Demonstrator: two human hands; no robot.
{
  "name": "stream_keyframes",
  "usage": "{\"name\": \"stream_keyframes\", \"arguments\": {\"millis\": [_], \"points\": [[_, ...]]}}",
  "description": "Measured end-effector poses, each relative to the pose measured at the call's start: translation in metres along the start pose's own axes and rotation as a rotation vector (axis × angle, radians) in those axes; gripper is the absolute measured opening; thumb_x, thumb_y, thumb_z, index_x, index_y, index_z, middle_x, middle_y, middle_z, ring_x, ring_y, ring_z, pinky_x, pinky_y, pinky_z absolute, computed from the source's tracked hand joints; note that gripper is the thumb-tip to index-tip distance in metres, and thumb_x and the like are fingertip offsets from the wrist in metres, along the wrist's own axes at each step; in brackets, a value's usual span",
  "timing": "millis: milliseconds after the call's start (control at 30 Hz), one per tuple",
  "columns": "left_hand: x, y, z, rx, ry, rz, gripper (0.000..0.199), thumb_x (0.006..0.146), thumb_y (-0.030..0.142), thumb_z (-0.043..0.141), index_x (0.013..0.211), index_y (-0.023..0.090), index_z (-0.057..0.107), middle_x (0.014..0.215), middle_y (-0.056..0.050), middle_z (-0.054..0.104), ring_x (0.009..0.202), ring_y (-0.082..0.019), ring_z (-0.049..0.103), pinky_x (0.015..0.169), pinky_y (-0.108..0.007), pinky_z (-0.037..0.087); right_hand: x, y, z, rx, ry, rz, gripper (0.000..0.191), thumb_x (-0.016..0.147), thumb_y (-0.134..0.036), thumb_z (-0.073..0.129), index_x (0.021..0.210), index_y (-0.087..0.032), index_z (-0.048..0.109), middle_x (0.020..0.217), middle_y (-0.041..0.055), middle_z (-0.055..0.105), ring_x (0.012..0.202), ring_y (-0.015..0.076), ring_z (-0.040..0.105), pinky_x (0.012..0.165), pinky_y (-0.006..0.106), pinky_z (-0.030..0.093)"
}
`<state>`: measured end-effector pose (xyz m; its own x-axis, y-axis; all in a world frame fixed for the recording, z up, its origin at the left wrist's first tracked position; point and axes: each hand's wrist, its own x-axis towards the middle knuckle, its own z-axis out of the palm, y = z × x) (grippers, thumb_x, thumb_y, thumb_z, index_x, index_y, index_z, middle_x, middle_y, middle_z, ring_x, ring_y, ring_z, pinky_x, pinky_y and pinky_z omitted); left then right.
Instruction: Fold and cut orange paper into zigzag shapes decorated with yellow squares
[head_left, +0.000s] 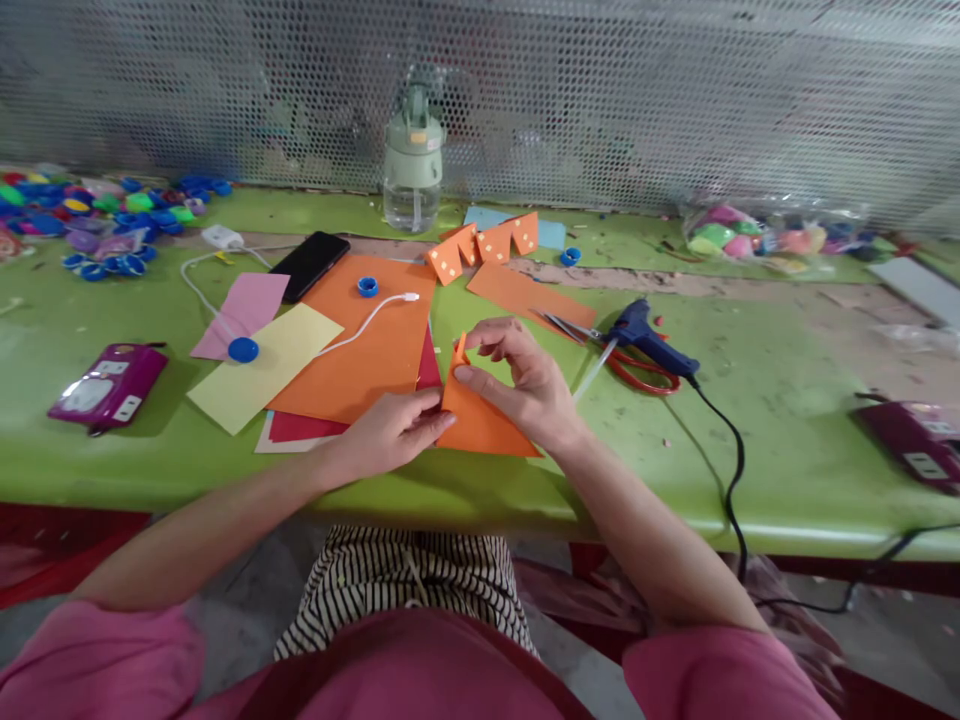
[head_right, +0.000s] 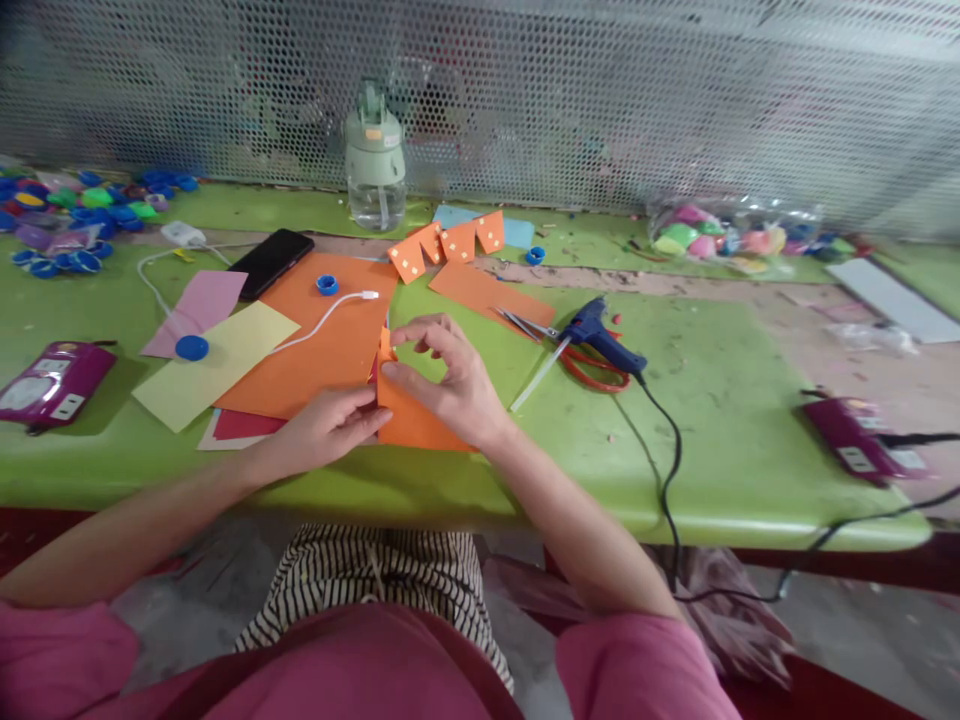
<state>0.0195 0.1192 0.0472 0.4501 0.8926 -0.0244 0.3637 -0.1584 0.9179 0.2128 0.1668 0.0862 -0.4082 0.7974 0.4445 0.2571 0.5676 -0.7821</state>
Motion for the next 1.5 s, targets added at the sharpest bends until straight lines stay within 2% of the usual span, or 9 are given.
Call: {"name": "stream_keyframes", "arguments": {"millis": [233,433,533,700,867,1033,1233,1367,1500], "points": [[0.001,0.005,-0.001,-0.081,-0.02,-0.063,0.027,0.088,0.045,0.056,0.081,0.019,0.052,0.067,0.004,0.053,0.061,-0.01,0.054,0.059,-0.022,0.048,-0.001,-0.004,-0.002,0.029,-0.002,0.002,0.009,0.085,-0.027,0.071,0.09,-0.026,0.063,0.107,0.0022,0.066,0.105,0.0201,0.059,0.096,0.041,0.044],[-0.001,0.007,-0.003,-0.556,-0.066,-0.146,0.045,0.094,0.06,0.051,0.101,0.017,0.065,0.087,-0.006,0.071,0.084,-0.017,0.069,0.079,-0.031,0.057,-0.002,-0.005,-0.003,0.011,0.045,0.035,0.008,0.086,-0.03,0.071,0.086,-0.025,0.065,0.118,0.0047,0.066,0.117,0.0225,0.059,0.107,0.047,0.04],[0.001,0.005,-0.003,-0.684,-0.074,-0.202,0.046,0.088,0.058,0.063,0.108,0.017,0.065,0.095,-0.008,0.074,0.085,-0.018,0.072,0.082,-0.033,0.059,-0.002,-0.003,-0.003,0.102,-0.018,0.048,0.009,0.087,-0.033,0.071,0.087,-0.025,0.065,0.121,0.0048,0.068,0.119,0.0229,0.06,0.11,0.049,0.041],[0.004,0.003,-0.003,-0.608,-0.05,-0.211,0.03,0.083,0.039,0.07,0.101,0.016,0.064,0.098,-0.006,0.073,0.085,-0.015,0.071,0.082,-0.031,0.059,-0.003,-0.006,-0.004,0.2,-0.118,0.108,0.017,0.087,-0.041,0.072,0.085,-0.025,0.066,0.131,0.0073,0.066,0.126,0.0253,0.059,0.112,0.052,0.041],[0.001,0.008,-0.003,-0.346,0.224,-0.044,0.018,0.086,0.034,0.064,0.09,0.016,0.064,0.089,-0.003,0.07,0.085,-0.014,0.066,0.077,-0.025,0.054,-0.005,-0.008,-0.003,0.23,-0.197,0.145,0.02,0.089,-0.044,0.069,0.086,-0.024,0.065,0.139,0.0083,0.063,0.133,0.0269,0.056,0.113,0.052,0.041],[0.008,0.007,-0.011,-0.433,0.426,-0.066,0.021,0.094,0.04,0.055,0.089,0.02,0.053,0.076,0.002,0.061,0.067,-0.01,0.061,0.063,-0.023,0.053,-0.016,-0.02,-0.005,0.064,-0.119,-0.162,0.002,0.095,-0.028,0.06,0.096,-0.029,0.059,0.141,0.0037,0.063,0.13,0.0236,0.059,0.11,0.053,0.044],[0.019,0.0,-0.029,-0.525,0.74,-0.146,0.02,0.101,0.045,0.043,0.1,0.025,0.045,0.08,0.003,0.063,0.059,-0.009,0.061,0.052,-0.019,0.05,-0.043,-0.04,0.026,-0.336,-0.255,-0.735,0.018,0.087,-0.018,0.066,0.09,-0.034,0.059,0.112,-0.0049,0.078,0.107,0.0191,0.072,0.097,0.048,0.053],[0.016,0.004,-0.032,-0.775,0.476,-0.248,0.023,0.098,0.043,0.05,0.099,0.02,0.054,0.084,-0.002,0.069,0.068,-0.011,0.067,0.061,-0.023,0.054,-0.046,-0.035,0.039,-0.529,-0.144,-0.941,0.017,0.084,-0.02,0.068,0.086,-0.034,0.058,0.104,-0.0045,0.08,0.104,0.0194,0.072,0.086,0.044,0.056],[0.009,0.004,-0.032,-0.975,0.023,-0.374,0.024,0.087,0.036,0.07,0.101,0.016,0.067,0.095,-0.007,0.074,0.08,-0.014,0.071,0.074,-0.026,0.057,-0.047,-0.032,0.028,-0.533,-0.12,-0.833,0.026,0.078,-0.016,0.065,0.089,-0.038,0.056,0.104,-0.0094,0.079,0.098,0.0207,0.073,0.086,0.047,0.056]]}}
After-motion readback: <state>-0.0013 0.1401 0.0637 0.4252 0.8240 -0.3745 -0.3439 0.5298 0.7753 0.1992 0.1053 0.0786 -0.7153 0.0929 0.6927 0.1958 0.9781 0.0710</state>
